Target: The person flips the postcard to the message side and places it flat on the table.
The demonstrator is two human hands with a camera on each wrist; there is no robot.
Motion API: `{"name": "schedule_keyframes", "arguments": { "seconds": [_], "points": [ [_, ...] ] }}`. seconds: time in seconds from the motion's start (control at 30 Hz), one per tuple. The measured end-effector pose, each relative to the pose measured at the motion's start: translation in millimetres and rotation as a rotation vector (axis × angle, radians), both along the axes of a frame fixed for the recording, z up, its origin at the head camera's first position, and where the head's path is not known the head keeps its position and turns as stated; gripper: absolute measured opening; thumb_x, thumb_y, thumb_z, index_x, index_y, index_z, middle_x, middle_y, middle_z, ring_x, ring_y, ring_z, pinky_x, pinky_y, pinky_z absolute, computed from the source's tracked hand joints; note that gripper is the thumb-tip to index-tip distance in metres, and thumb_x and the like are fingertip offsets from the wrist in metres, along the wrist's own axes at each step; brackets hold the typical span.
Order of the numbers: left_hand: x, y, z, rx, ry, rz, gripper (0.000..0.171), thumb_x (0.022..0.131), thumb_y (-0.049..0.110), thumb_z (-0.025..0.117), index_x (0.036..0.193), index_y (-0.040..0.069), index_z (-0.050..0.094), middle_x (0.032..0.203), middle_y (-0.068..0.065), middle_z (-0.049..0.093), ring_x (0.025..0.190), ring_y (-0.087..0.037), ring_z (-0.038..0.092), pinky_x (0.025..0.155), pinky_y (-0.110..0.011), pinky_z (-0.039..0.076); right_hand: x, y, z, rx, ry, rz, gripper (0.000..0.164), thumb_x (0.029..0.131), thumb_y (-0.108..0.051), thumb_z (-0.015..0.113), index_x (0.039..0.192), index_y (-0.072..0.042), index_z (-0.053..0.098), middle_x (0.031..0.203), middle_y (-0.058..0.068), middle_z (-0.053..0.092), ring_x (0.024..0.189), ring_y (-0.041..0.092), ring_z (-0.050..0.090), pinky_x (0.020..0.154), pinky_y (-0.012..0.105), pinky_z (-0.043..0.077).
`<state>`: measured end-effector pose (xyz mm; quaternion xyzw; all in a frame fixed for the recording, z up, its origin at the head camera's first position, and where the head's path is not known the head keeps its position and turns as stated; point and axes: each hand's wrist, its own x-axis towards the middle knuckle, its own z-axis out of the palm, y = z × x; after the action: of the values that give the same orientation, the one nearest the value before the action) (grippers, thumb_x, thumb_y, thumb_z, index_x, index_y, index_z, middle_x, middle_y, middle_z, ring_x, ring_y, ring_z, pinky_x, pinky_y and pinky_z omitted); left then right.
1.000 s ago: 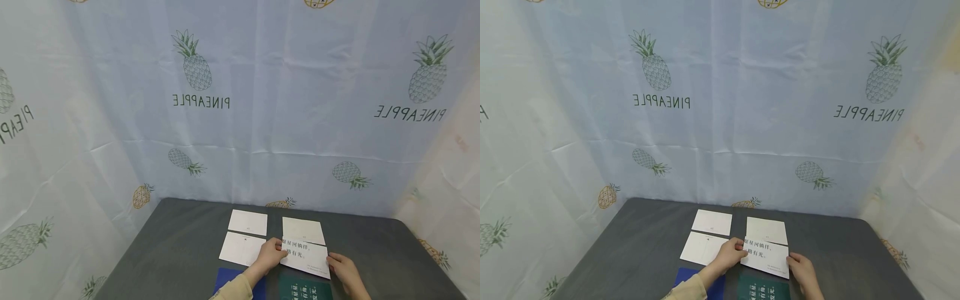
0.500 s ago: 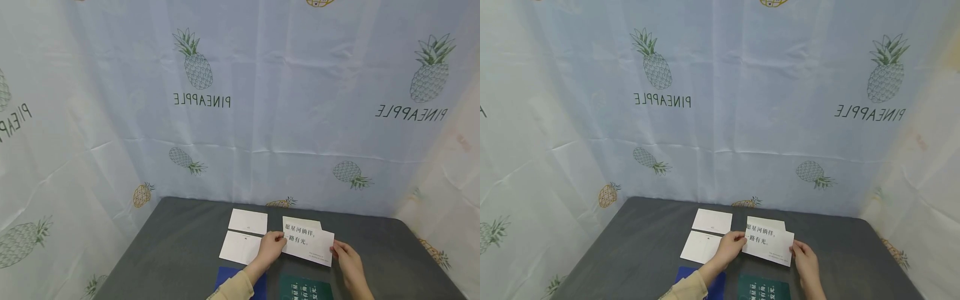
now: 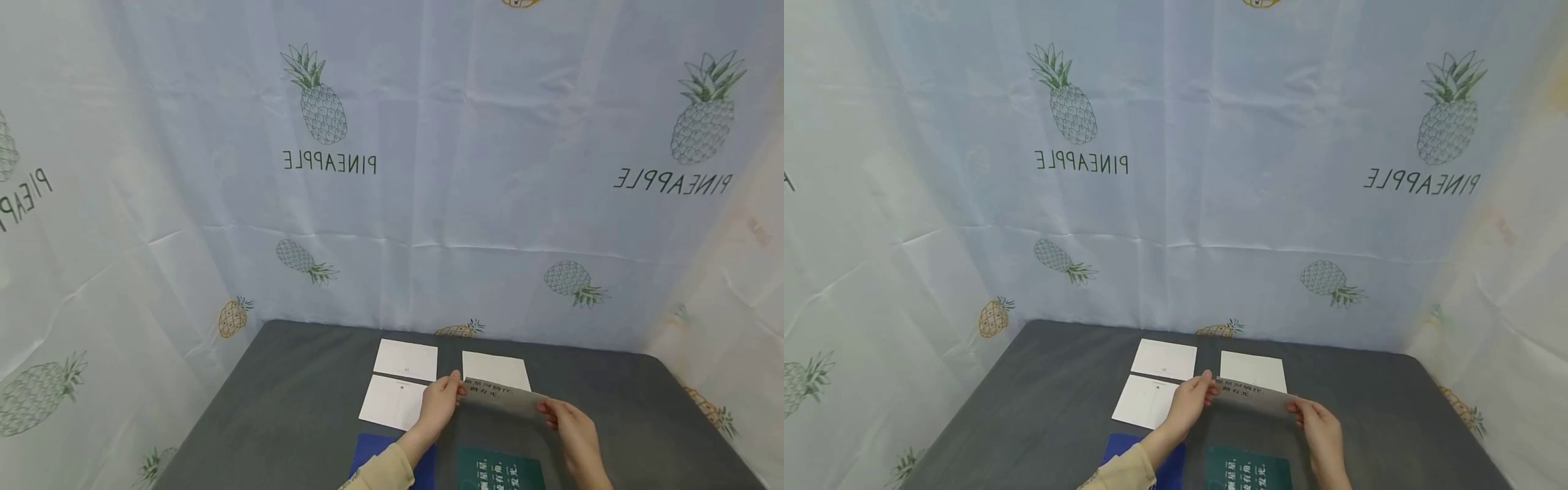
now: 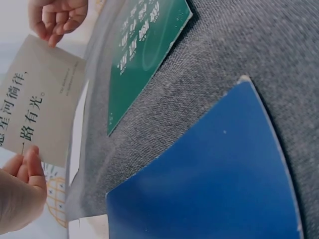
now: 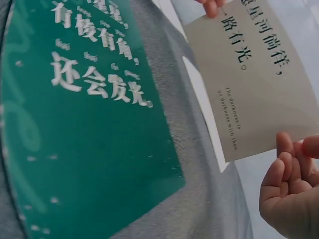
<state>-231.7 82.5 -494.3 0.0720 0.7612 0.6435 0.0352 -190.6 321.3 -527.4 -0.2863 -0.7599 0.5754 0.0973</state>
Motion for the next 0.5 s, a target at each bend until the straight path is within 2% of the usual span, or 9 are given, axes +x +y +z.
{"name": "schedule_keyframes", "arguments": {
  "seconds": [0.1, 0.23, 0.33, 0.37, 0.43, 0.5],
  "points": [
    [-0.6, -1.0, -1.8, 0.014, -0.002, 0.011, 0.047, 0.096, 0.042, 0.043, 0.086, 0.004, 0.069, 0.076, -0.005, 0.068, 0.065, -0.009, 0.057, 0.058, -0.019, 0.045, 14.5, -13.4, 26.8, -0.049, -0.008, 0.016, 0.035, 0.091, -0.029, 0.05, 0.103, -0.001, 0.066, 0.072, -0.009, 0.064, 0.069, 0.006, 0.055, 0.062, 0.023, 0.046],
    [-1.8, -2.0, -4.7, -0.028, 0.027, 0.019, 0.04, 0.094, 0.036, 0.05, 0.082, 0.002, 0.068, 0.067, 0.001, 0.062, 0.06, -0.004, 0.051, 0.057, -0.02, 0.042, 17.0, -20.3, 25.6, -0.058, 0.005, -0.05, 0.026, 0.087, -0.023, 0.054, 0.087, -0.004, 0.071, 0.066, -0.007, 0.058, 0.064, 0.009, 0.054, 0.058, 0.026, 0.047],
    [-1.6, -2.2, -8.5, -0.077, 0.083, 0.007, 0.026, 0.09, 0.025, 0.058, 0.084, 0.002, 0.069, 0.071, -0.001, 0.064, 0.062, -0.001, 0.049, 0.058, -0.019, 0.041, 16.2, -20.8, 19.7, -0.018, 0.009, -0.037, 0.027, 0.083, -0.027, 0.061, 0.088, -0.001, 0.07, 0.067, -0.007, 0.057, 0.065, 0.011, 0.053, 0.057, 0.026, 0.045],
    [-1.3, -2.0, -10.2, -0.09, 0.1, 0.001, 0.022, 0.088, 0.021, 0.06, 0.086, 0.001, 0.069, 0.074, -0.003, 0.065, 0.063, -0.001, 0.049, 0.058, -0.019, 0.041, 19.0, -23.4, 25.4, -0.006, -0.002, -0.008, 0.031, 0.082, -0.028, 0.064, 0.091, 0.001, 0.068, 0.069, -0.006, 0.058, 0.067, 0.012, 0.053, 0.057, 0.026, 0.044],
    [-0.1, -1.4, -12.8, -0.113, 0.123, -0.012, 0.016, 0.084, 0.014, 0.062, 0.091, 0.002, 0.069, 0.08, -0.005, 0.067, 0.067, -0.001, 0.05, 0.06, -0.018, 0.042, 19.7, -25.0, 25.8, 0.039, -0.031, 0.018, 0.04, 0.081, -0.031, 0.067, 0.099, 0.004, 0.064, 0.075, -0.004, 0.06, 0.07, 0.012, 0.052, 0.058, 0.025, 0.043],
    [0.7, -0.5, -15.5, -0.129, 0.127, -0.03, 0.017, 0.081, 0.01, 0.063, 0.094, 0.0, 0.068, 0.082, -0.006, 0.067, 0.069, -0.001, 0.051, 0.06, -0.017, 0.043, 19.0, -25.8, 24.3, 0.063, -0.048, 0.053, 0.049, 0.081, -0.031, 0.066, 0.11, 0.008, 0.057, 0.086, 0.005, 0.063, 0.073, 0.012, 0.052, 0.058, 0.024, 0.043]
  ]
}}
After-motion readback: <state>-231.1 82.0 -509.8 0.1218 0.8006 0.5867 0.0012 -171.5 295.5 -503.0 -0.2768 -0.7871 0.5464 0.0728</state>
